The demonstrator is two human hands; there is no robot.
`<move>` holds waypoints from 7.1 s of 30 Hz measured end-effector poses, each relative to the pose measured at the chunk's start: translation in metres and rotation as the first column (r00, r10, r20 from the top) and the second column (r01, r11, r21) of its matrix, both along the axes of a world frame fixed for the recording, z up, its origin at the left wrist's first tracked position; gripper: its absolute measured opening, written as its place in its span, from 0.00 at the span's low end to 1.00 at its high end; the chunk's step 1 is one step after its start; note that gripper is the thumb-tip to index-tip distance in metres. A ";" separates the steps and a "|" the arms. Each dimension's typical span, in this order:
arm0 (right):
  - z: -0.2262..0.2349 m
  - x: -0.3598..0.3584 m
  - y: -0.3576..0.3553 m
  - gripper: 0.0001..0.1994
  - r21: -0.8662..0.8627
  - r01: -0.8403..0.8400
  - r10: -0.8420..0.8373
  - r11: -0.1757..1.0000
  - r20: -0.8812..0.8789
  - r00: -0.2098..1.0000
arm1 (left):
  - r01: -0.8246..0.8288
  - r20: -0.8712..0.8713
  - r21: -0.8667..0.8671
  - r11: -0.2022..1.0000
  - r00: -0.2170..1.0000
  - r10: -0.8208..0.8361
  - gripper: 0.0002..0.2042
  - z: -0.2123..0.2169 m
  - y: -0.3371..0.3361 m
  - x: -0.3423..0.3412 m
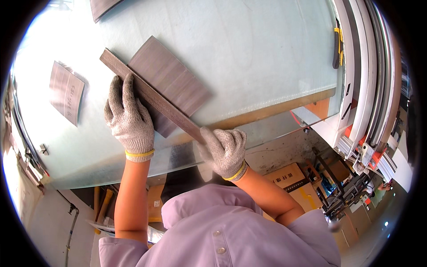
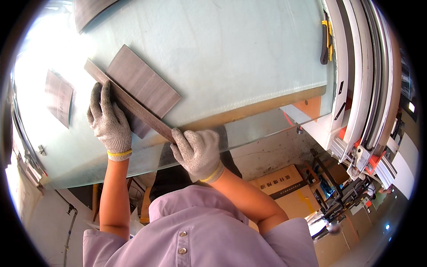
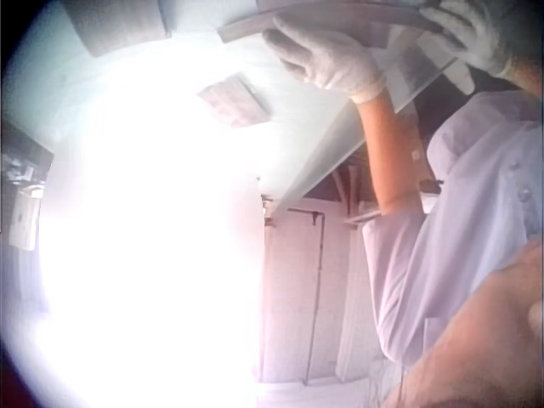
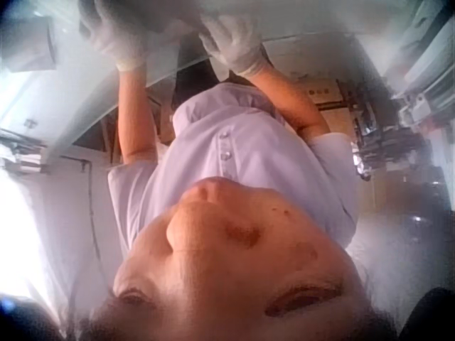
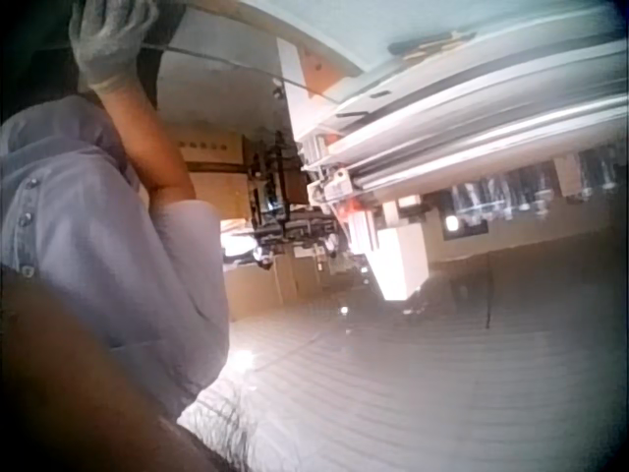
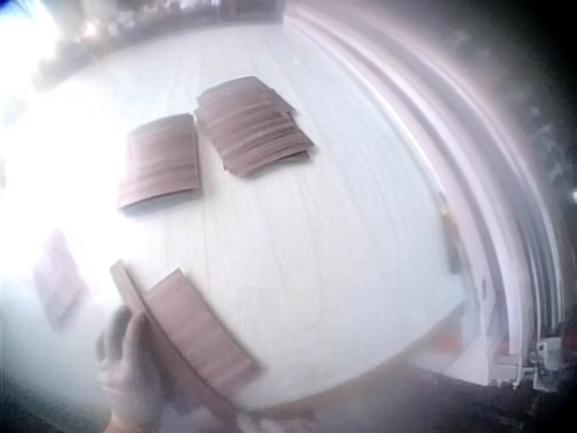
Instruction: The person measures and marks multiple rectangular brown material sheets using a ruler and a red marker. They then use a utility knife to cut the sheets along the marked lines. The person stacks the cut pieces on the workbench.
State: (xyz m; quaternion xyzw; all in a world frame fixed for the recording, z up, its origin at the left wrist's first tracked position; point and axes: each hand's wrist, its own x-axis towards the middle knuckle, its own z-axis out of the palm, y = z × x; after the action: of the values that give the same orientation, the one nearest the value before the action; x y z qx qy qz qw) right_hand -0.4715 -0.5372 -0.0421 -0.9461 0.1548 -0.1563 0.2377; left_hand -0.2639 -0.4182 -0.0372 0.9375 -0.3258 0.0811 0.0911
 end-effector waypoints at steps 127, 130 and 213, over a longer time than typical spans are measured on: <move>0.066 0.154 -0.047 0.18 0.842 0.207 -0.149 0.498 -0.153 0.977 | -0.133 -0.420 0.396 0.908 0.854 0.308 0.56 0.050 -0.042 -0.009; 0.069 0.150 -0.050 0.18 0.942 0.281 -0.233 0.184 -0.236 0.943 | -0.115 -0.436 0.428 0.897 0.843 0.316 0.56 0.057 -0.044 -0.007; 0.106 0.053 0.000 0.14 0.895 0.249 0.155 0.369 -0.324 0.933 | -0.256 -0.051 -0.413 0.874 0.965 0.259 0.28 0.026 0.133 0.073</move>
State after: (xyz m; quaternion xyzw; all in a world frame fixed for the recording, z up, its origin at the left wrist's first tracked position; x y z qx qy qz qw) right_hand -0.4189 -0.5374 0.0637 -0.6541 0.2831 0.1242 0.6903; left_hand -0.1913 -0.2850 -0.0109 0.9313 -0.1736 0.1628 0.2758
